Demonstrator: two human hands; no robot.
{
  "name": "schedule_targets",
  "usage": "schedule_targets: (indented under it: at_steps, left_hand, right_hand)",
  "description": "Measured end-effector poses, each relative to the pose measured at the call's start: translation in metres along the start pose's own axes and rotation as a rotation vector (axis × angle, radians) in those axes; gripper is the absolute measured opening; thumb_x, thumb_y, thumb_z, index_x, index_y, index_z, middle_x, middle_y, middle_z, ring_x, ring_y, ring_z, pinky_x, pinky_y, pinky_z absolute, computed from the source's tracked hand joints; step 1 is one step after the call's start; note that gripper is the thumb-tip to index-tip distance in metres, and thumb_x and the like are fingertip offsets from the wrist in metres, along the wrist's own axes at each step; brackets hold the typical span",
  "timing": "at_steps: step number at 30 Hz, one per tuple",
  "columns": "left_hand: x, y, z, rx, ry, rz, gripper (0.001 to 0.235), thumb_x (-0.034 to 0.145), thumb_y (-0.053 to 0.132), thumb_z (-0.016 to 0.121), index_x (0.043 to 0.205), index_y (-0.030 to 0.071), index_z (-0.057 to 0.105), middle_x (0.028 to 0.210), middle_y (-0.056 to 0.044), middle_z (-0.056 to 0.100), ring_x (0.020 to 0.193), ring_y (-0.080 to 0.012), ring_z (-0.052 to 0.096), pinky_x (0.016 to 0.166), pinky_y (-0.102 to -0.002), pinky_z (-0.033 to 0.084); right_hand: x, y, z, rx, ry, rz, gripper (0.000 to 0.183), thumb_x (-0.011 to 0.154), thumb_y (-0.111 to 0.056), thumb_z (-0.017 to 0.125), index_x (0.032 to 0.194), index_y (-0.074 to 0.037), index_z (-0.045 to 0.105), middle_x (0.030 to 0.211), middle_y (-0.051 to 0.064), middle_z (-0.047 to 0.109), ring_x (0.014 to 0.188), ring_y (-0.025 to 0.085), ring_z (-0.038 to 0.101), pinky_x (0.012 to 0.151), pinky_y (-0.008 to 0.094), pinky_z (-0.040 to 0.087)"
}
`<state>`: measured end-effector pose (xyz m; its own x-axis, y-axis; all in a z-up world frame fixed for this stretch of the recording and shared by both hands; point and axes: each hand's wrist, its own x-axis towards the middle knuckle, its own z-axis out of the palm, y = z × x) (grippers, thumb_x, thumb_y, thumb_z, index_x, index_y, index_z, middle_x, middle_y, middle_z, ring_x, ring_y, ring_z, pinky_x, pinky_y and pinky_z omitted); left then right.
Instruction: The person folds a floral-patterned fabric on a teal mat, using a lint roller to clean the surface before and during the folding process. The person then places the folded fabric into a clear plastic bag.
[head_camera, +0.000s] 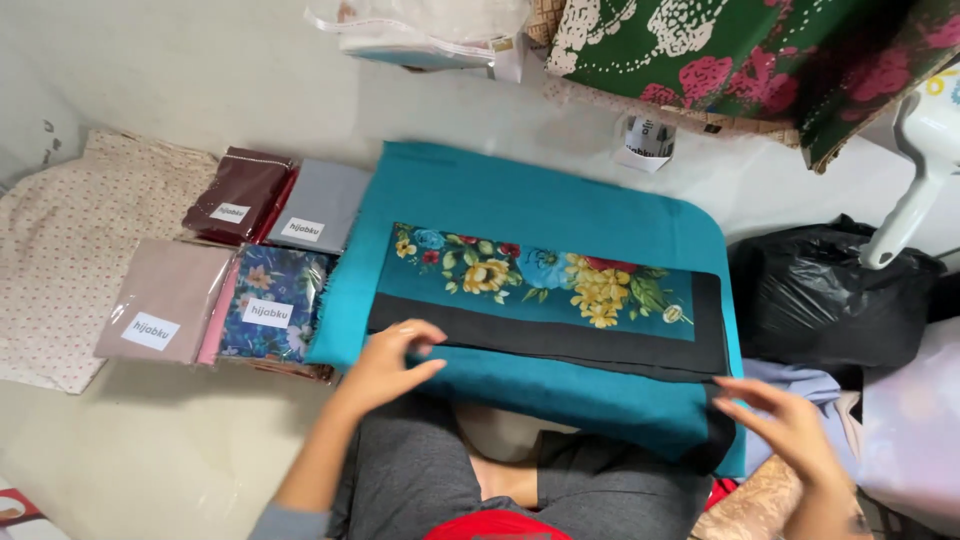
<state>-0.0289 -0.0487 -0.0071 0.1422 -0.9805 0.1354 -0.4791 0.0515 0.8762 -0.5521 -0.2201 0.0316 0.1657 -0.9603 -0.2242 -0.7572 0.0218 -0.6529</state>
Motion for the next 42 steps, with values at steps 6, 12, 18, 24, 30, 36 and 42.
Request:
schedule_targets:
  at_steps: [6, 12, 18, 24, 30, 36, 42]
  left_hand:
    - [0.041, -0.038, 0.05, 0.832, -0.135, 0.234, 0.035, 0.082, 0.019, 0.075, 0.114, 0.02, 0.062, 0.11, 0.002, 0.056, 0.103, -0.0201, 0.053, 0.082, -0.036, 0.041]
    - [0.057, -0.077, 0.047, 1.043, 0.097, 0.291, 0.056, 0.058, 0.004, 0.083, 0.108, 0.016, 0.06, 0.099, -0.002, 0.059, 0.087, -0.0249, 0.058, 0.069, -0.038, 0.045]
    - [0.051, -0.033, 0.006, 0.939, 0.303, 0.355, 0.027, 0.071, 0.001, 0.077, 0.091, 0.018, 0.068, 0.081, 0.004, 0.056, 0.075, -0.0187, 0.056, 0.068, -0.033, 0.042]
    - [0.019, -0.032, 0.008, 0.797, 0.348, 0.283, 0.02, 0.08, 0.004, 0.068, 0.095, 0.014, 0.076, 0.095, 0.002, 0.066, 0.088, -0.0184, 0.059, 0.089, -0.035, 0.044]
    - [0.006, -0.041, 0.01, 0.751, 0.339, 0.263, 0.026, 0.075, 0.002, 0.074, 0.097, 0.015, 0.078, 0.091, 0.004, 0.066, 0.085, -0.0156, 0.06, 0.092, -0.035, 0.044]
    - [-0.007, -0.044, 0.007, 0.766, 0.27, 0.148, 0.033, 0.072, 0.002, 0.069, 0.101, 0.014, 0.077, 0.108, 0.001, 0.07, 0.107, -0.0213, 0.061, 0.107, -0.042, 0.038]
    - [-0.062, -0.053, 0.021, 0.468, 0.61, -0.063, 0.024, 0.075, 0.011, 0.069, 0.098, 0.012, 0.064, 0.099, -0.005, 0.058, 0.091, -0.0257, 0.056, 0.086, -0.037, 0.046]
  right_hand:
    - [0.043, -0.031, 0.104, -0.295, -0.064, -0.623, 0.042, 0.073, -0.029, 0.087, 0.114, -0.029, 0.08, 0.121, -0.001, 0.075, 0.113, 0.027, 0.07, 0.097, 0.043, 0.054]
    - [0.074, 0.002, 0.113, -0.711, 0.174, -0.62, 0.042, 0.07, -0.029, 0.084, 0.108, -0.041, 0.071, 0.112, -0.022, 0.067, 0.108, 0.007, 0.067, 0.09, 0.029, 0.054]
    - [0.076, 0.031, 0.063, -0.57, 0.523, -0.635, 0.041, 0.075, -0.012, 0.079, 0.106, -0.038, 0.074, 0.101, -0.012, 0.072, 0.097, 0.018, 0.071, 0.086, 0.034, 0.054]
    - [0.026, 0.021, 0.055, -0.521, 0.498, -0.531, 0.031, 0.079, -0.006, 0.074, 0.107, -0.017, 0.077, 0.106, -0.002, 0.071, 0.098, 0.022, 0.065, 0.09, 0.035, 0.048]
    - [0.021, 0.049, 0.059, -0.51, 0.549, -0.481, 0.029, 0.081, -0.006, 0.073, 0.109, -0.016, 0.078, 0.109, -0.001, 0.071, 0.1, 0.022, 0.065, 0.092, 0.034, 0.049]
    - [0.009, 0.045, 0.056, -0.411, 0.468, -0.38, 0.033, 0.079, 0.006, 0.065, 0.104, -0.01, 0.079, 0.113, 0.001, 0.073, 0.101, 0.025, 0.066, 0.094, 0.036, 0.052]
    - [-0.02, 0.116, 0.053, -0.129, 0.498, -0.005, 0.023, 0.099, -0.003, 0.064, 0.117, 0.005, 0.076, 0.095, 0.02, 0.074, 0.081, 0.028, 0.066, 0.073, 0.037, 0.052]
